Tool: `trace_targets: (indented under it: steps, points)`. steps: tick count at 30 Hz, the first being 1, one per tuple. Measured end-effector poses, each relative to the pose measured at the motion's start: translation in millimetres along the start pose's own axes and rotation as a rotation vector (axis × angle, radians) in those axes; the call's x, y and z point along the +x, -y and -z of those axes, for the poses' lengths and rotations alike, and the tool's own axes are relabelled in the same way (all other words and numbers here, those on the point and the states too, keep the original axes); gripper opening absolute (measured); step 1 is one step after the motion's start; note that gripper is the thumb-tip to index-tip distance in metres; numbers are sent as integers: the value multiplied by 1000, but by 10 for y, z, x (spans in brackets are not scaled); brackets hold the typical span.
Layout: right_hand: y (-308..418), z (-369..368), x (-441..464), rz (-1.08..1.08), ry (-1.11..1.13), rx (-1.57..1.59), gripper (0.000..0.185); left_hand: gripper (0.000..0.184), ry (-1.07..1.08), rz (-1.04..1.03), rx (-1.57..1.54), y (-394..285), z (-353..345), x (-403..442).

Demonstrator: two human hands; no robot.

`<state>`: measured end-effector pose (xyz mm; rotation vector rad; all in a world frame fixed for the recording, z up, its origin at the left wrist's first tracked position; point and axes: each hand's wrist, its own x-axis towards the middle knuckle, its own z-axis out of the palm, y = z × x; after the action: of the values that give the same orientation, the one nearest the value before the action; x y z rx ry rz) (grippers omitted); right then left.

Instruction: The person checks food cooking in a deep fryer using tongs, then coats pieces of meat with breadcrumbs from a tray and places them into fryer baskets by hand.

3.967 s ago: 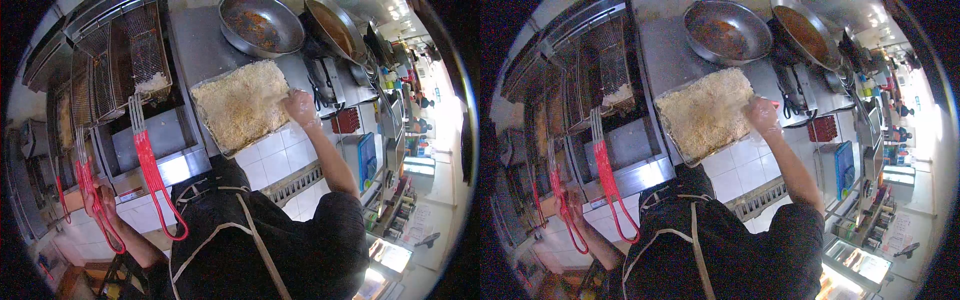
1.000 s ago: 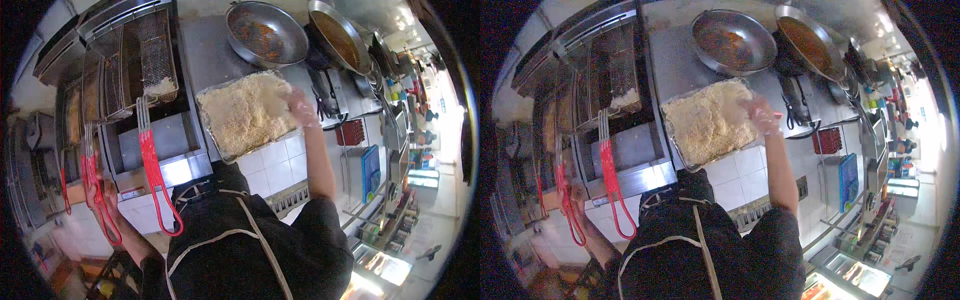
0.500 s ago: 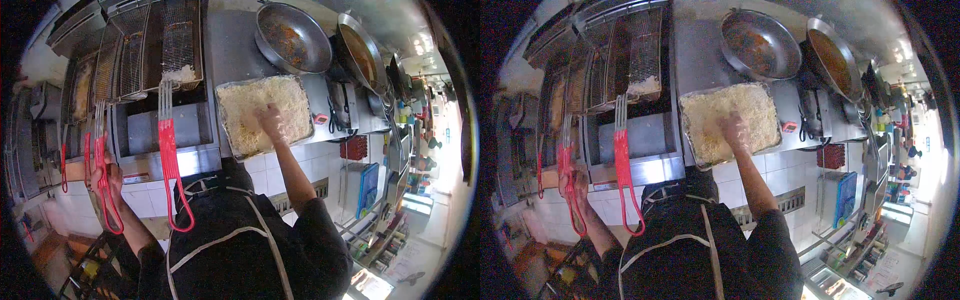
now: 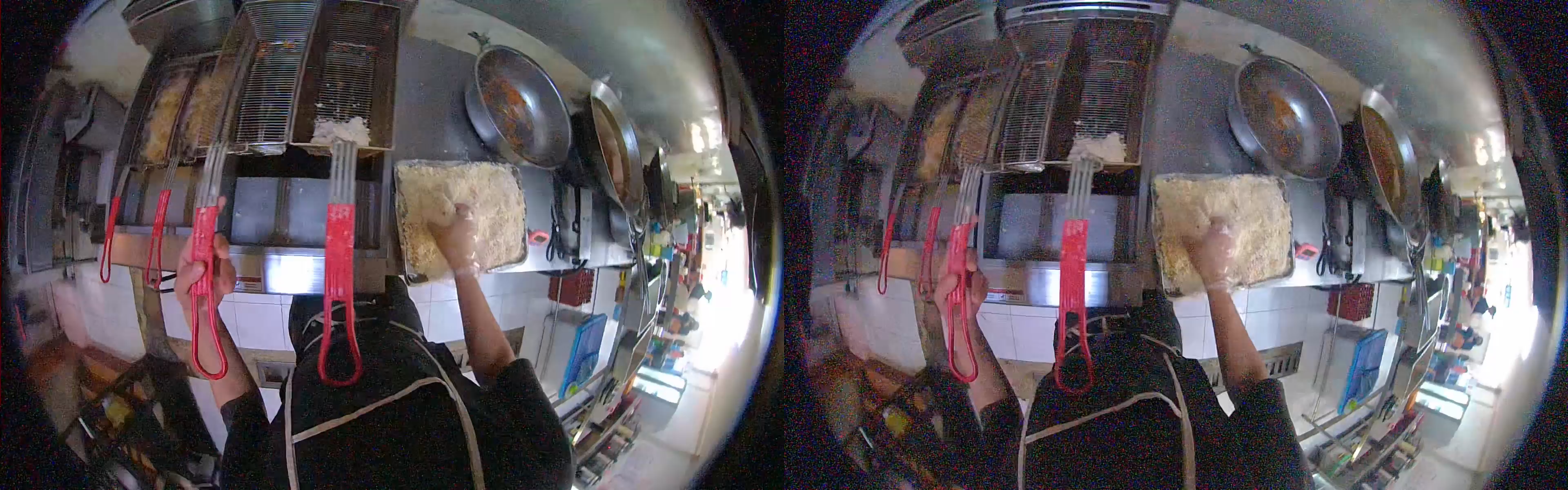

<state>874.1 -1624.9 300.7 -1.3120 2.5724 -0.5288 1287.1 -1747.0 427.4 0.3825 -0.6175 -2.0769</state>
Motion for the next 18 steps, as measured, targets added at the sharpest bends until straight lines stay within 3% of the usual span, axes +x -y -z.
trace_targets:
  steps: [1, 2, 4, 5, 10, 14, 16, 18]
  points:
    - [-39, -89, -14, 223, -177, -36, 74, 88, -10, -15, -4, -7, 23, 4]
    - [60, -45, -3, 238, -170, -38, 74, 87, 19, -1, 42, -9, 54, 0]
    - [296, 105, 22, 36, 84, 324, 75, 88, 38, 11, 84, -15, 108, -13]
    - [257, 66, 37, 44, 89, 317, 75, 88, 33, 4, 77, -21, 107, -12]
    - [66, -75, 42, 421, -75, 343, 68, 89, 26, -6, 102, -25, 110, 17]
    - [36, -4, 35, 288, 14, 279, 67, 90, 5, -9, 114, -5, 100, 15]
    - [-250, -192, 83, 18, 129, 574, 67, 90, 11, -10, 104, 0, 100, 17]
    - [-76, -2, 65, 67, 156, 397, 63, 90, 23, -11, 96, -3, 81, 18]
